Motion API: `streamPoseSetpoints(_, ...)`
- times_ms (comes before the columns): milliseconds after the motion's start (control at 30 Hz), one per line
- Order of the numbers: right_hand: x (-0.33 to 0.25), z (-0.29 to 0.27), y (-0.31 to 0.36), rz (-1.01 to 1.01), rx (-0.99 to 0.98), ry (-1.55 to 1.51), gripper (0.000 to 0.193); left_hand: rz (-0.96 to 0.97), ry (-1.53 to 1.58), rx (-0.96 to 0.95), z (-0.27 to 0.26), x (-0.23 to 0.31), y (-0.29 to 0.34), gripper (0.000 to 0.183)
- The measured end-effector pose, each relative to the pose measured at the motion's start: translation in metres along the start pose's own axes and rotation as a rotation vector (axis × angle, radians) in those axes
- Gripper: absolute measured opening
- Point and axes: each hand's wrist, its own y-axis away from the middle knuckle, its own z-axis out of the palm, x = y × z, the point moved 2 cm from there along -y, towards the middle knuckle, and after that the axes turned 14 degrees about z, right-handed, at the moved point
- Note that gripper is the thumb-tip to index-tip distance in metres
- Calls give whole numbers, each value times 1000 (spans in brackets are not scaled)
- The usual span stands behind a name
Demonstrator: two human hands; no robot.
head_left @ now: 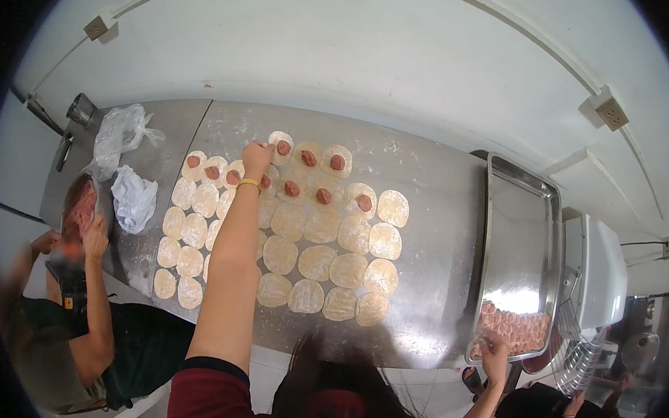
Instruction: The person repeatedly picks up small circular dough pieces, places a portion of meat filling in the center, folds the dough over, and seals the edges to form dumplings. The finished dumplings are placed in neat rows on a metal tray. A coworker is visible preparing dough and filling in the background.
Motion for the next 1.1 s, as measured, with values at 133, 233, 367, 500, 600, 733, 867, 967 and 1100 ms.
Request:
streamPoseSetpoints(133, -27, 1, 7, 130, -64, 14, 33, -354, 887, 120, 8, -25, -10, 28)
streamPoseSetpoints(233, -35, 15, 1, -3, -51, -76, 33, -518, 1220, 154, 8, -8, -3, 29)
streamPoseSetpoints(367, -71, 37, -12, -40, -123, -141, 34, -441, 1393, -58, -3, 40, 31, 22)
streamPoseSetpoints(500, -102, 96, -30, -122, -427, -487, 27, -52, 1578, -500, 2, 101, 130, 26)
streamPoseSetpoints(600, -117, 138, -24, 26, -638, -756, 28, -142, 1622, -611, 7, 156, 240, 26)
streamPoseSetpoints(733, -102, 138, -9, 174, -694, -872, 25, -623, 1632, -562, 28, 216, 368, 26)
streamPoseSetpoints(867, -43, 126, -5, 218, -677, -823, 18, -552, 1533, -480, 53, 225, 433, 31)
streamPoseSetpoints(967, -8, 123, -2, 212, -691, -818, 15, -440, 1307, -423, 56, 232, 465, 32)
streamPoseSetpoints(1100, 40, 134, -16, 54, -566, -463, 17, 6, 555, -452, 69, 226, 478, 27)
